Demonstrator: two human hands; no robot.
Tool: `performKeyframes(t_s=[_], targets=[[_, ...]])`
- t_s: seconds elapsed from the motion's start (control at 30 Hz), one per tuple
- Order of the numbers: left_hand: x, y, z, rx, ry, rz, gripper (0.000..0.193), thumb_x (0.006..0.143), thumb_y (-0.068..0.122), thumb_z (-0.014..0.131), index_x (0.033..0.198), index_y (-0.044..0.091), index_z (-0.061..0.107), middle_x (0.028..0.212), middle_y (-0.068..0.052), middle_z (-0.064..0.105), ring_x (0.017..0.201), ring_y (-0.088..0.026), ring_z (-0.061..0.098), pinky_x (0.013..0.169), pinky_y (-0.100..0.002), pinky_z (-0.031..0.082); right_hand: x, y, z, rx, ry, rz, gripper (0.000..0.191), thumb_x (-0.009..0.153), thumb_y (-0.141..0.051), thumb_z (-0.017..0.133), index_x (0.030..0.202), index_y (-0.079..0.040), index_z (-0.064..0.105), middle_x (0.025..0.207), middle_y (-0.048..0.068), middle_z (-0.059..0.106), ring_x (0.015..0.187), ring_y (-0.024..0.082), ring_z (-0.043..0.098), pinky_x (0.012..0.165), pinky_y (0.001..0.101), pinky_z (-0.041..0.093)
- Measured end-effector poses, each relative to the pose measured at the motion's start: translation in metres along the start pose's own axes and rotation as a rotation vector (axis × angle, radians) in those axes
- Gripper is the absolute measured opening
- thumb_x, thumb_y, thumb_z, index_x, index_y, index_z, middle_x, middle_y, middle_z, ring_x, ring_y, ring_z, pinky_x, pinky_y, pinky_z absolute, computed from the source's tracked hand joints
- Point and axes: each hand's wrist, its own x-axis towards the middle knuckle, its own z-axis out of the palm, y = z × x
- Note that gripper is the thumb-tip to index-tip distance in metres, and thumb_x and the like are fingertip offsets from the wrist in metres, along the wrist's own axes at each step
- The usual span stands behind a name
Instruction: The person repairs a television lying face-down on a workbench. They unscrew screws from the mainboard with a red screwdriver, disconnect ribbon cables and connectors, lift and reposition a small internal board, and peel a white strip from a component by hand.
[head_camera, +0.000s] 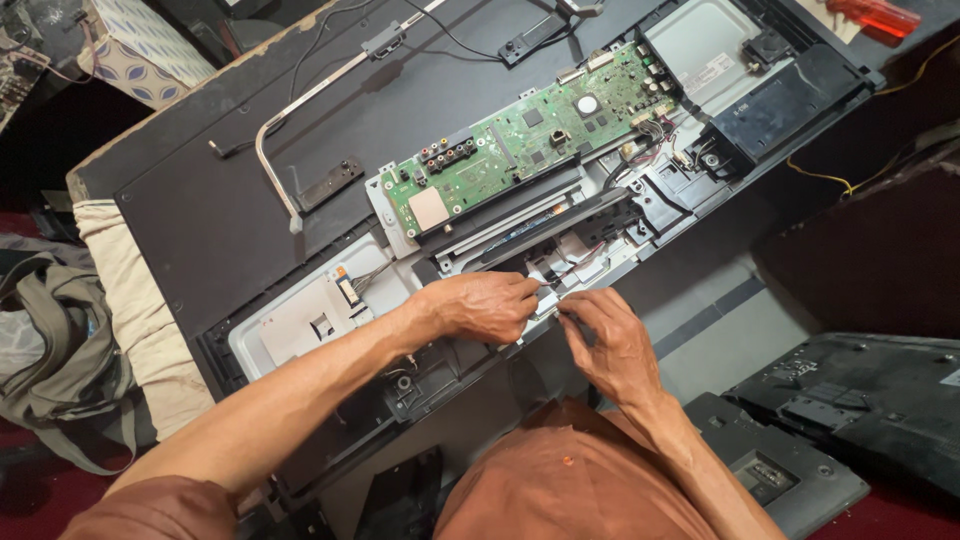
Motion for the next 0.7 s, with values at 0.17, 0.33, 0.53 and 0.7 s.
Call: performKeyframes(t_s=[0.17,0.33,0.53,0.7], targets=[[0.0022,-0.0063,0.0014,-0.066,-0.015,0.051,0.018,0.067,0.023,0.07,0.063,0.005,0.068,0.081,-0.005,0.062,0.089,-0.021,0.061,0.073,-0.032,0.052,0.0002,-0.0011,-0.0011,-0.002,-0.003,-0.004,0.019,0.08,0.001,0.076,0.098,-0.003,0.071,0.098,0.008,0.071,0.092,0.028,0.068,0.075,0.0377,0.056],[0.0013,-0.0077,0.0013,-0.076,-0.03,0.07,0.018,0.067,0.023,0.07,0.064,0.006,0.068,0.083,-0.005,0.062,0.092,-0.022,0.061,0.075,-0.032,0.053,0.0009,-0.0009,-0.0016,0.001,0.001,-0.018,0.019,0.08,0.001,0.076,0.098,-0.003,0.07,0.098,0.008,0.07,0.093,0.028,0.067,0.076,0.0379,0.056],[-0.0005,-0.0086,0.0026,-0.086,-0.031,0.068,0.017,0.069,0.022,0.07,0.067,0.005,0.068,0.085,-0.006,0.063,0.093,-0.022,0.061,0.078,-0.033,0.053,0.0013,-0.0005,-0.0016,0.002,0.004,-0.015,0.019,0.08,0.001,0.076,0.098,-0.003,0.071,0.099,0.007,0.071,0.092,0.028,0.068,0.075,0.0376,0.056],[-0.0012,-0.0104,-0.0003,-0.096,-0.045,0.059,0.016,0.067,0.019,0.07,0.067,0.003,0.069,0.091,-0.009,0.065,0.1,-0.025,0.062,0.082,-0.033,0.054,0.0017,-0.0018,-0.0036,0.009,-0.011,-0.001,0.018,0.081,0.001,0.076,0.097,-0.003,0.071,0.099,0.007,0.072,0.092,0.027,0.068,0.075,0.0369,0.056]])
